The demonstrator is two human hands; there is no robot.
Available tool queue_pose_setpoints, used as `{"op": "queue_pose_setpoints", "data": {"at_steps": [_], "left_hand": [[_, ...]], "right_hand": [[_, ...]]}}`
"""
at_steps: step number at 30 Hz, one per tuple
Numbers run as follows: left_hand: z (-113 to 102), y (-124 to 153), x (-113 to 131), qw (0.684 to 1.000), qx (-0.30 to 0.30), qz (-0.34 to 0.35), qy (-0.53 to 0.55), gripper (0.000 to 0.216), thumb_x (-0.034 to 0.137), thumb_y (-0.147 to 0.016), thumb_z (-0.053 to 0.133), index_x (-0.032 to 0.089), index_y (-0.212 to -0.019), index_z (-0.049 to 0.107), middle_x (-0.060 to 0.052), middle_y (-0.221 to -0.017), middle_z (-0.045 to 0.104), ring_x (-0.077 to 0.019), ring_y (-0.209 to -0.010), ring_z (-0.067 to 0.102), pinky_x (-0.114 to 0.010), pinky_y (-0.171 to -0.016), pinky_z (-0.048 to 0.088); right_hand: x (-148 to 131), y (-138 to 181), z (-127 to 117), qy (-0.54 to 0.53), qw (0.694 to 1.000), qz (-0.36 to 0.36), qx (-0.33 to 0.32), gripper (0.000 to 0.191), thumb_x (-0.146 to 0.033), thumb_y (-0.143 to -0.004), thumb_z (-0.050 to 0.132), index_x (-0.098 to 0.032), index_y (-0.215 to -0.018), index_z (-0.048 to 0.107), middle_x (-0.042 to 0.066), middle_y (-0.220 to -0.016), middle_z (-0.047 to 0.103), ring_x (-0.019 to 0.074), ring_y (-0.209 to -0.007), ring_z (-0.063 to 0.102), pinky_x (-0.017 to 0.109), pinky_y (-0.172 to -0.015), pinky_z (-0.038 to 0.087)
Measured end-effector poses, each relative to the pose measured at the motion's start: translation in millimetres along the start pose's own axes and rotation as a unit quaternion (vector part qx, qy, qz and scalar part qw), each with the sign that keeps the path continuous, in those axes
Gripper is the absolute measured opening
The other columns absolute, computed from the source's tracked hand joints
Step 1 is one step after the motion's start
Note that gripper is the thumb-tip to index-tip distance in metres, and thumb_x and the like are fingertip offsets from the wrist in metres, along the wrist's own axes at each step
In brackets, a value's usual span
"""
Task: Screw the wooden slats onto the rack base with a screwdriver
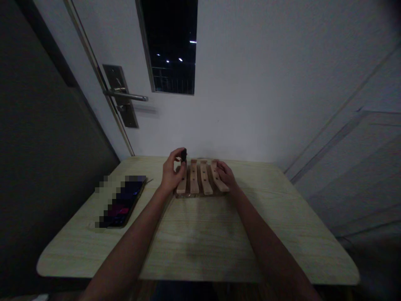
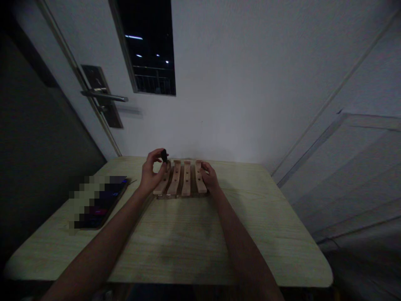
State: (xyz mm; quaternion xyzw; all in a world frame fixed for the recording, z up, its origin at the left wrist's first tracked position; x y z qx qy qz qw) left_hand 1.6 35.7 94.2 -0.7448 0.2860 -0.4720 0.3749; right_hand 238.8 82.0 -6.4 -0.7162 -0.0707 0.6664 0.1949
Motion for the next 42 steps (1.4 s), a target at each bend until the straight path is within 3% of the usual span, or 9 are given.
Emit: {"op": "queue_pose_setpoints", "data": {"at_steps": [8,18,23,27,37,42], "left_hand": [[-5,-3,-1,0.998,0.036,0.012,-0.041,0.046,0.022,-0.078,0.066,0.024,-0.122,0.052,0.001,-0.083,0.053,-0.0106,-0.071,0.05,-0.025,-0.067,0.047],[0,0,-2,1.0,0.016,0.01,-0.007,0.049,0.019,-0.081,0.057,0.024,-0.128,0.046,-0.005,-0.103,0.061,-0.0142,-0.087,0.057,-0.029,-0.074,0.05],[-5,-2,0,0.998,0.039,0.026,-0.049,0.047,0.031,-0.079,0.066,0.024,-0.123,0.052,-0.003,-0.095,0.056,-0.0135,-0.079,0.053,-0.029,-0.071,0.049],[-3,-1,-6,0.998,0.043,0.016,-0.04,0.05,0.036,-0.081,0.064,0.025,-0.127,0.049,-0.002,-0.088,0.056,-0.0123,-0.073,0.049,-0.028,-0.068,0.047],[-1,1,-7,0.999,0.019,0.027,-0.012,0.052,0.047,-0.089,0.048,0.024,-0.134,0.039,-0.006,-0.107,0.059,-0.0135,-0.081,0.056,-0.027,-0.071,0.048],[-1,-1,-13,0.998,0.016,0.028,-0.046,0.054,0.053,-0.085,0.054,0.026,-0.13,0.043,-0.007,-0.115,0.057,-0.015,-0.087,0.055,-0.027,-0.071,0.048]], "right_hand": [[-2,2,-2,0.02,1.0,-0.012,-0.002,0.029,-0.04,-0.07,0.056,-0.024,-0.093,0.062,0.007,-0.102,0.069,0.0229,-0.096,0.062,0.043,-0.089,0.048],[-5,-1,-1,0.023,0.999,-0.032,-0.006,0.028,-0.043,-0.068,0.055,-0.024,-0.089,0.059,0.006,-0.098,0.068,0.0218,-0.092,0.062,0.042,-0.09,0.048],[-7,-2,-2,0.041,0.998,-0.035,-0.013,0.029,-0.045,-0.07,0.056,-0.023,-0.089,0.059,0.007,-0.097,0.068,0.0218,-0.093,0.062,0.044,-0.091,0.048],[-11,-1,-1,0.049,0.998,-0.038,-0.015,0.027,-0.044,-0.072,0.057,-0.023,-0.088,0.06,0.007,-0.099,0.068,0.0219,-0.094,0.062,0.044,-0.091,0.049],[-14,0,-3,0.088,0.994,-0.051,-0.028,0.024,-0.042,-0.077,0.054,-0.023,-0.09,0.062,0.008,-0.099,0.069,0.0222,-0.096,0.062,0.043,-0.088,0.05],[-14,0,-3,0.08,0.994,-0.064,-0.029,0.028,-0.043,-0.076,0.052,-0.022,-0.092,0.06,0.009,-0.101,0.068,0.0222,-0.095,0.062,0.043,-0.088,0.049]]}}
Point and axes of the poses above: each hand's wrist, its own y-axis away from the middle knuckle, its own z-axis out of the palm, x = y × z, the point moved 9 cm from there along -y, towards the middle knuckle
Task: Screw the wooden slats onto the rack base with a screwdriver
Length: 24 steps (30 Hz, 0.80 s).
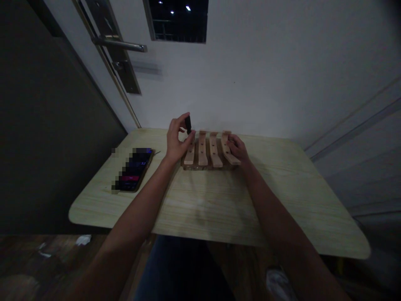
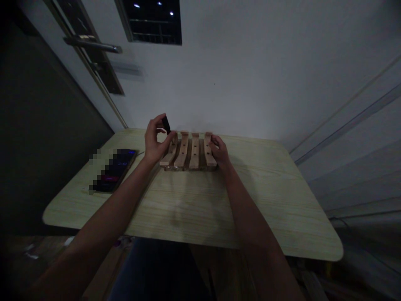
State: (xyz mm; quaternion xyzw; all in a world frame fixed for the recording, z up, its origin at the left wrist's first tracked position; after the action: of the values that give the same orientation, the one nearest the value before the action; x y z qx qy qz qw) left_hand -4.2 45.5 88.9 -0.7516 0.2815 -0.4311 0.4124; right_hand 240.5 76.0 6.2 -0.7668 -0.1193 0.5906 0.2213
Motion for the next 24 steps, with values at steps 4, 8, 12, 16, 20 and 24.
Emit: {"op": "queue_pose_setpoints", "data": {"at_steps": [4,8,12,16,20,24], "left_hand": [[1.5,-0.4,-1.4,1.0,0.003,0.003,0.001,0.058,0.055,-0.083,0.056,0.027,-0.132,0.041,-0.006,-0.11,0.056,-0.015,-0.087,0.056,-0.027,-0.071,0.048],[1.4,-0.6,1.1,1.0,-0.001,-0.016,0.015,0.059,0.056,-0.083,0.054,0.028,-0.133,0.04,-0.006,-0.106,0.056,-0.0151,-0.085,0.056,-0.027,-0.07,0.05],[3.8,-1.2,5.7,0.999,-0.034,-0.019,0.034,0.061,0.058,-0.083,0.053,0.028,-0.133,0.038,-0.005,-0.101,0.057,-0.0153,-0.083,0.058,-0.03,-0.072,0.052],[1.9,-2.2,5.1,1.0,-0.022,-0.002,0.016,0.062,0.06,-0.08,0.056,0.027,-0.13,0.042,-0.006,-0.105,0.055,-0.0181,-0.09,0.059,-0.032,-0.074,0.053],[1.7,-3.2,3.3,1.0,-0.013,0.003,-0.002,0.06,0.061,-0.08,0.055,0.028,-0.129,0.043,-0.006,-0.105,0.056,-0.0168,-0.086,0.059,-0.03,-0.07,0.053],[1.1,-2.7,4.4,1.0,-0.013,-0.012,0.004,0.062,0.059,-0.084,0.051,0.027,-0.135,0.035,-0.007,-0.11,0.059,-0.014,-0.081,0.059,-0.029,-0.07,0.053]], "right_hand": [[0.8,-0.3,-1.6,-0.016,1.0,-0.001,0.021,0.028,-0.044,-0.073,0.054,-0.022,-0.089,0.059,0.009,-0.099,0.068,0.0221,-0.091,0.063,0.043,-0.088,0.049],[1.4,0.2,-0.5,-0.031,0.999,0.008,0.018,0.031,-0.05,-0.074,0.055,-0.024,-0.089,0.059,0.007,-0.098,0.068,0.021,-0.091,0.062,0.042,-0.088,0.049],[-0.6,1.2,0.8,-0.022,1.0,0.004,0.006,0.035,-0.056,-0.075,0.054,-0.024,-0.09,0.058,0.006,-0.099,0.068,0.0206,-0.093,0.062,0.04,-0.086,0.05],[0.0,1.0,1.8,-0.017,1.0,0.006,0.001,0.037,-0.057,-0.076,0.053,-0.024,-0.091,0.057,0.007,-0.1,0.067,0.0207,-0.093,0.061,0.04,-0.086,0.05],[-1.2,0.8,1.9,-0.016,1.0,0.002,0.009,0.034,-0.056,-0.076,0.053,-0.024,-0.089,0.057,0.006,-0.099,0.067,0.0212,-0.094,0.061,0.042,-0.088,0.05],[-3.2,0.8,2.1,-0.016,1.0,-0.003,0.008,0.035,-0.056,-0.076,0.052,-0.024,-0.09,0.057,0.007,-0.1,0.067,0.0217,-0.094,0.061,0.042,-0.087,0.05]]}}
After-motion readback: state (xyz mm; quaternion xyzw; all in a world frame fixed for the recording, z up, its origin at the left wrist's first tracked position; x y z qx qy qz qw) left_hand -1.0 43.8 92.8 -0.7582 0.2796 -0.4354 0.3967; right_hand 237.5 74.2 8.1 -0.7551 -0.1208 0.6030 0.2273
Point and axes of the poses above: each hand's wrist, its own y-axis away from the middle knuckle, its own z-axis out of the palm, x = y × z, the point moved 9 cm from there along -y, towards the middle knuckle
